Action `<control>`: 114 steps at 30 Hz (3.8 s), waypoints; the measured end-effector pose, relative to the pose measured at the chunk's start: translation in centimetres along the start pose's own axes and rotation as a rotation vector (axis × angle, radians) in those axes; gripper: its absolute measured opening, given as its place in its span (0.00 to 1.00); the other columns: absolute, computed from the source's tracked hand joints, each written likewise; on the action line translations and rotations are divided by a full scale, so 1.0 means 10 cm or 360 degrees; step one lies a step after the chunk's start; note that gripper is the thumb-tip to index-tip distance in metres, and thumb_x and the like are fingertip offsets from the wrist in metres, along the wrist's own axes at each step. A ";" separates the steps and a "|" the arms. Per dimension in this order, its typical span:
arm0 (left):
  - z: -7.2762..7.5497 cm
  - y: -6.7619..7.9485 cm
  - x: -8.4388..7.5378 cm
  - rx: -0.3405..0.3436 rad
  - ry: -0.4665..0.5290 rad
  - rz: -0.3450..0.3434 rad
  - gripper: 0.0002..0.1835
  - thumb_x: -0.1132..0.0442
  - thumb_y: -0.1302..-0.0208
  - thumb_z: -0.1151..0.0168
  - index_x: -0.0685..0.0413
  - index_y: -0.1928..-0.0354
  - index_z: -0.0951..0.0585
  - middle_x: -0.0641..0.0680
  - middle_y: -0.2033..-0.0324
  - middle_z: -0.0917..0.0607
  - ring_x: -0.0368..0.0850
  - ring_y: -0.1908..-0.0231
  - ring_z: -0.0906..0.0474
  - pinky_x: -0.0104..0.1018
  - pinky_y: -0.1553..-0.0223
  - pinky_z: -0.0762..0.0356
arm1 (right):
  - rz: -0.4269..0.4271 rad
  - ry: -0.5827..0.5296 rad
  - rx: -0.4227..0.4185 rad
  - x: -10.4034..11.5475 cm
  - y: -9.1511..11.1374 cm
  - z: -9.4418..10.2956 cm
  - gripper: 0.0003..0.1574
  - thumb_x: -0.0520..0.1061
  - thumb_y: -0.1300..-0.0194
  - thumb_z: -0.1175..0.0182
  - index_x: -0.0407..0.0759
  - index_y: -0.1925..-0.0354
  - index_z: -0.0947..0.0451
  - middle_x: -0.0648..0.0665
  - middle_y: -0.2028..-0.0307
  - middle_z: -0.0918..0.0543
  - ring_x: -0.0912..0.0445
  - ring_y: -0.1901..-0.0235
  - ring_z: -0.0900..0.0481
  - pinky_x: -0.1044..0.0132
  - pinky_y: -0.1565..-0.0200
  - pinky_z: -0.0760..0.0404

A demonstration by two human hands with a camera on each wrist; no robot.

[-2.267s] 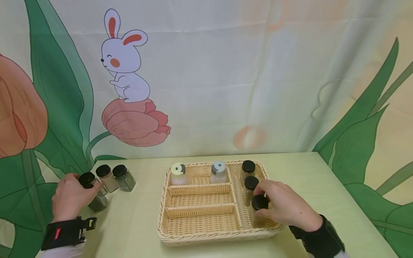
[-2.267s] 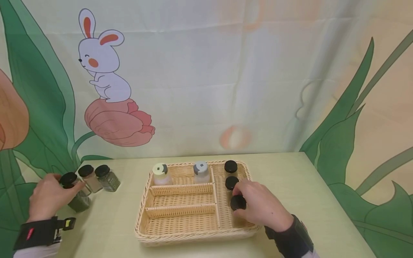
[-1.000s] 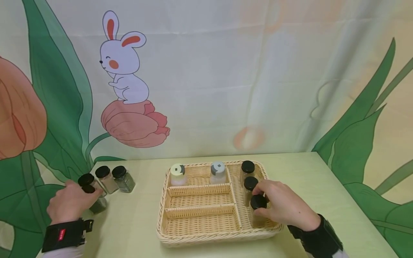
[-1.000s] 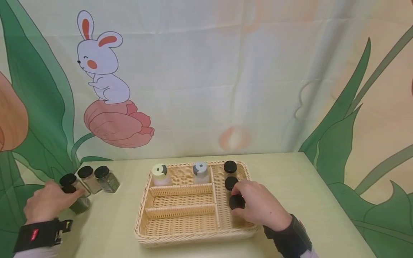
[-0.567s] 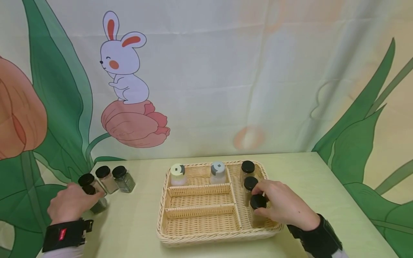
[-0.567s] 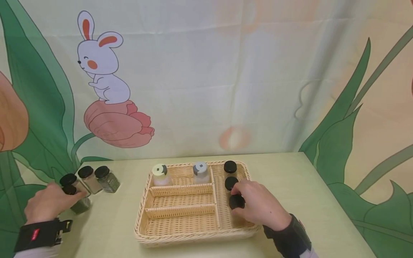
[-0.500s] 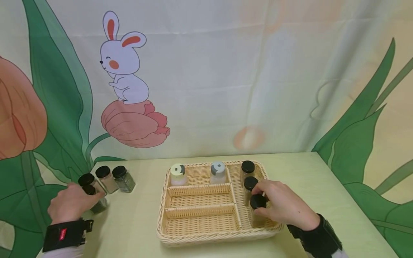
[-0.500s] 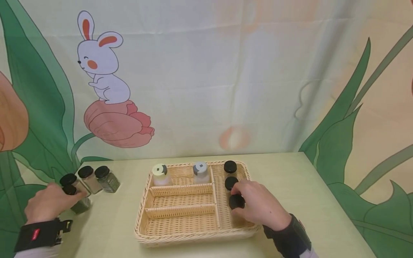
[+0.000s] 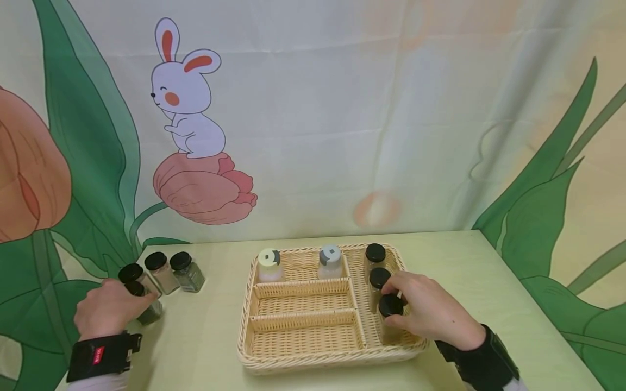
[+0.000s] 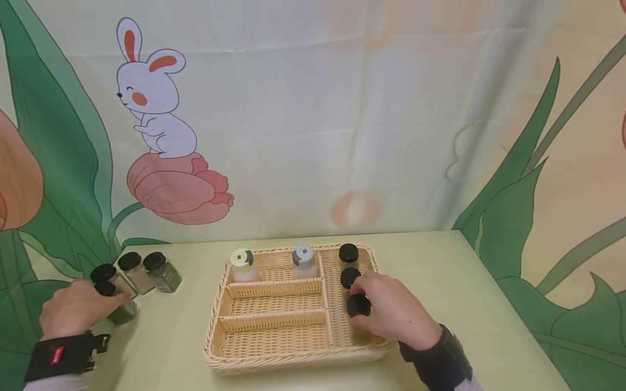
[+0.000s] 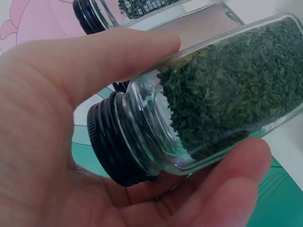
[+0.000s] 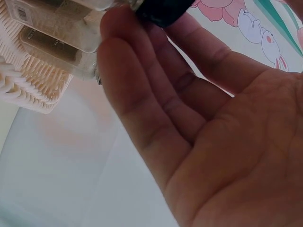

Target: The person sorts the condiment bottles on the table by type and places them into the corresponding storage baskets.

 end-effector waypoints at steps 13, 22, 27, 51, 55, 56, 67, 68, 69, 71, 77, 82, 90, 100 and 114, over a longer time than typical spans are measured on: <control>0.02 0.03 0.01 -0.0003 0.0015 -0.0021 0.52 0.23 0.57 0.37 0.74 0.61 0.23 0.73 0.69 0.22 0.69 0.69 0.24 0.53 0.78 0.26 | 0.0013 -0.0001 -0.0009 0.01 0.00 0.01 0.25 0.52 0.55 0.23 0.50 0.58 0.19 0.54 0.62 0.21 0.59 0.68 0.25 0.68 0.68 0.25; 0.05 0.04 0.02 0.0008 0.0028 -0.0029 0.47 0.23 0.58 0.37 0.68 0.69 0.23 0.67 0.72 0.22 0.63 0.71 0.24 0.50 0.79 0.27 | -0.0007 -0.0003 -0.0012 0.01 0.00 0.03 0.26 0.53 0.55 0.22 0.50 0.57 0.19 0.55 0.61 0.20 0.60 0.67 0.25 0.68 0.67 0.24; 0.12 0.09 -0.01 -0.0009 0.0016 -0.0011 0.47 0.24 0.57 0.37 0.70 0.66 0.25 0.67 0.72 0.22 0.64 0.72 0.24 0.50 0.79 0.26 | 0.0013 -0.0029 -0.0040 0.01 0.02 0.06 0.26 0.55 0.54 0.23 0.51 0.57 0.19 0.56 0.61 0.20 0.59 0.66 0.24 0.68 0.66 0.24; 0.34 0.70 -0.65 -0.0748 0.0262 -0.0557 0.37 0.43 0.56 0.27 0.67 0.54 0.25 0.61 0.77 0.20 0.57 0.80 0.27 0.51 0.83 0.33 | 0.0133 -0.0115 -0.0456 0.10 0.03 0.08 0.22 0.54 0.48 0.26 0.55 0.54 0.20 0.61 0.62 0.23 0.63 0.65 0.25 0.65 0.62 0.22; 0.32 0.78 -0.78 -0.0863 0.0330 -0.0712 0.34 0.45 0.57 0.25 0.64 0.55 0.23 0.57 0.75 0.18 0.52 0.78 0.26 0.53 0.78 0.31 | 0.0132 -0.0115 -0.0497 0.12 0.02 0.08 0.23 0.55 0.47 0.27 0.55 0.53 0.19 0.61 0.61 0.23 0.66 0.65 0.26 0.66 0.62 0.22; 0.31 0.80 -0.81 -0.0873 0.0347 -0.0743 0.34 0.45 0.57 0.25 0.63 0.54 0.23 0.56 0.74 0.18 0.51 0.77 0.25 0.52 0.77 0.31 | 0.0134 -0.0120 -0.0509 0.12 0.02 0.07 0.23 0.55 0.47 0.27 0.55 0.53 0.19 0.61 0.61 0.23 0.66 0.64 0.26 0.66 0.61 0.22; 0.18 1.01 -1.15 -0.0957 0.0590 -0.1088 0.32 0.52 0.61 0.20 0.57 0.52 0.20 0.51 0.70 0.15 0.44 0.72 0.20 0.41 0.72 0.22 | 0.0280 -0.0176 -0.0660 0.29 0.04 0.03 0.28 0.55 0.47 0.27 0.56 0.48 0.21 0.63 0.56 0.25 0.67 0.59 0.26 0.67 0.58 0.22; 0.17 1.03 -1.18 -0.0939 0.0615 -0.1123 0.32 0.53 0.61 0.20 0.57 0.52 0.21 0.50 0.69 0.15 0.43 0.71 0.20 0.39 0.72 0.21 | 0.0300 -0.0189 -0.0669 0.31 0.04 0.03 0.28 0.56 0.46 0.27 0.56 0.47 0.22 0.63 0.56 0.25 0.67 0.59 0.26 0.67 0.58 0.22; 0.15 1.05 -1.21 -0.0921 0.0649 -0.1159 0.32 0.53 0.61 0.20 0.57 0.52 0.20 0.49 0.69 0.16 0.42 0.71 0.20 0.38 0.71 0.20 | 0.0321 -0.0197 -0.0676 0.34 0.04 0.02 0.28 0.56 0.46 0.27 0.56 0.47 0.22 0.63 0.55 0.25 0.67 0.59 0.26 0.68 0.59 0.22; 0.11 1.09 -1.28 -0.0880 0.0700 -0.1218 0.31 0.54 0.61 0.20 0.55 0.52 0.20 0.46 0.68 0.16 0.40 0.70 0.20 0.36 0.71 0.19 | 0.0351 -0.0219 -0.0672 0.38 0.05 0.02 0.29 0.57 0.45 0.28 0.56 0.46 0.23 0.63 0.53 0.25 0.68 0.59 0.26 0.67 0.59 0.21; -0.01 1.25 -1.45 -0.0705 0.0849 -0.1352 0.28 0.53 0.57 0.21 0.48 0.52 0.20 0.37 0.66 0.18 0.33 0.65 0.22 0.32 0.69 0.19 | 0.0427 -0.0244 -0.0624 0.49 0.07 -0.04 0.34 0.59 0.42 0.31 0.54 0.39 0.26 0.59 0.48 0.25 0.66 0.55 0.26 0.68 0.56 0.23; -0.13 1.40 -1.57 -0.0527 0.0919 -0.1470 0.28 0.47 0.51 0.25 0.40 0.47 0.23 0.35 0.61 0.20 0.32 0.60 0.23 0.31 0.66 0.19 | 0.0511 -0.0255 -0.0617 0.60 0.09 -0.11 0.39 0.59 0.39 0.33 0.51 0.33 0.30 0.56 0.44 0.25 0.64 0.53 0.27 0.66 0.56 0.24; -0.31 1.66 -1.77 -0.0322 0.1121 -0.1670 0.29 0.51 0.53 0.22 0.38 0.47 0.23 0.35 0.59 0.19 0.33 0.60 0.21 0.31 0.66 0.19 | 0.0689 -0.0266 -0.0695 0.81 0.11 -0.26 0.45 0.59 0.42 0.31 0.51 0.30 0.32 0.56 0.39 0.26 0.61 0.42 0.26 0.61 0.47 0.22; -0.44 1.99 -1.91 -0.0077 0.1233 -0.1755 0.29 0.50 0.51 0.24 0.32 0.46 0.25 0.34 0.55 0.20 0.32 0.59 0.20 0.30 0.63 0.19 | 0.0669 -0.0525 -0.0557 1.07 0.20 -0.40 0.48 0.57 0.42 0.31 0.52 0.27 0.37 0.53 0.36 0.28 0.59 0.42 0.26 0.60 0.47 0.21; -0.56 2.09 -1.96 -0.0027 0.1354 -0.1999 0.41 0.63 0.60 0.22 0.40 0.40 0.29 0.40 0.55 0.20 0.34 0.59 0.21 0.27 0.64 0.21 | 0.0887 -0.0575 -0.0696 1.15 0.20 -0.45 0.44 0.52 0.44 0.28 0.47 0.32 0.31 0.54 0.43 0.24 0.61 0.46 0.25 0.64 0.47 0.23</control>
Point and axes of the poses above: each hand's wrist, its own y-axis away from the middle knuckle, its own z-axis out of the back of the hand, x = y × z, the point moved 1 cm from there along -y, towards the middle knuckle
